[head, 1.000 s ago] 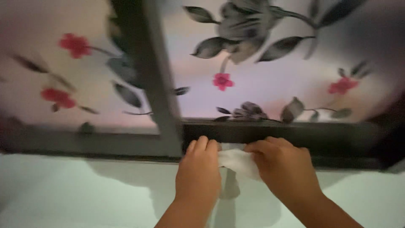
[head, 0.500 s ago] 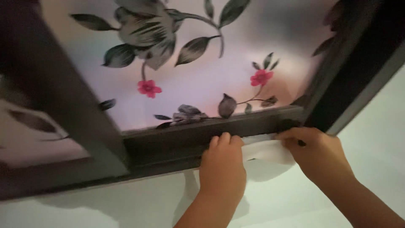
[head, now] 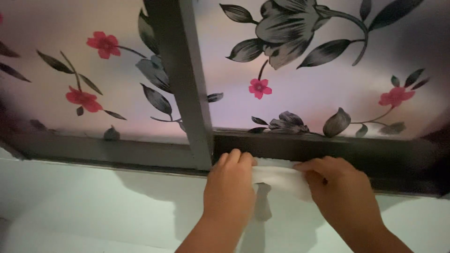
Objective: Cleaning a floral glass sliding door and its tracks using a cloth.
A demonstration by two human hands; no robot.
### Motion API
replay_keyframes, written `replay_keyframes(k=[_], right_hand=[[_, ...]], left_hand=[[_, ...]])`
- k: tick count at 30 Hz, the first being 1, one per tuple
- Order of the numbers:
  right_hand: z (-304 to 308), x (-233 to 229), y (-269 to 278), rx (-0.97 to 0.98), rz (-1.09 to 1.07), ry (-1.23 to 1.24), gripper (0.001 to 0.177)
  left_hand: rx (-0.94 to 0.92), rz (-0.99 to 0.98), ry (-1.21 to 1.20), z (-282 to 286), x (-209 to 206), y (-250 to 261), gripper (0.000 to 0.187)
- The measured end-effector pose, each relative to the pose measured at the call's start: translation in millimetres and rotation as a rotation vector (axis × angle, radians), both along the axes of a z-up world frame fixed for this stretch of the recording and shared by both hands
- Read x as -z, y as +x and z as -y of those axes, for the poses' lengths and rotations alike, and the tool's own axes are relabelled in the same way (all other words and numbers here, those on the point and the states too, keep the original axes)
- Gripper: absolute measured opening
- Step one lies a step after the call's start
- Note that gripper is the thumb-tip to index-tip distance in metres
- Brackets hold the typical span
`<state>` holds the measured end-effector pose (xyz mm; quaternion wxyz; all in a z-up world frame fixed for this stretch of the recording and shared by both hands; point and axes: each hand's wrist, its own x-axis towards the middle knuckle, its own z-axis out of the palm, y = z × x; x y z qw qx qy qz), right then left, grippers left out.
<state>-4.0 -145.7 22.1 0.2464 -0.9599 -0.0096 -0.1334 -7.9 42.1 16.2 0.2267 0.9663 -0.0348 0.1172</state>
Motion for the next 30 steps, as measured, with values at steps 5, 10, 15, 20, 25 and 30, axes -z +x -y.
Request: replay_keyframes(k=[5,10,15,20,25,30], right_hand=[[15.7,8.6,5.0,-0.118,0.160,0.006,0.013],[74.2,11.8,3.4,-0.087,0.228,0.078,0.018],[160.6,16.0,-2.1,0.123,0.143,-0.049,0.017],[163.3,16.0,-10.7,0.155,0.243,-0.016,0.017],[119.0,20.1,-7.5,0.169,0.199,0.114,0.016],[43.2,16.5,-3.7,-0.009,0.168,-0.027,0.014]], left_hand=[[0.027,-0.014,-0.047,3.5,-1.2,0.1,0.034],[0.082,-0.068,-0.098,54.3,2.3,8.9,0.034],[0.384,0.213,-0.160,132.0,26.2,23.7,0.026],[0.401,0.201,0.013,154.9,18.0,22.0,0.023],[0.324,0.143,0.131,109.7,15.2,16.5,0.026],[0.135,0.076,0.035,32.7,13.2,4.7,0.027]])
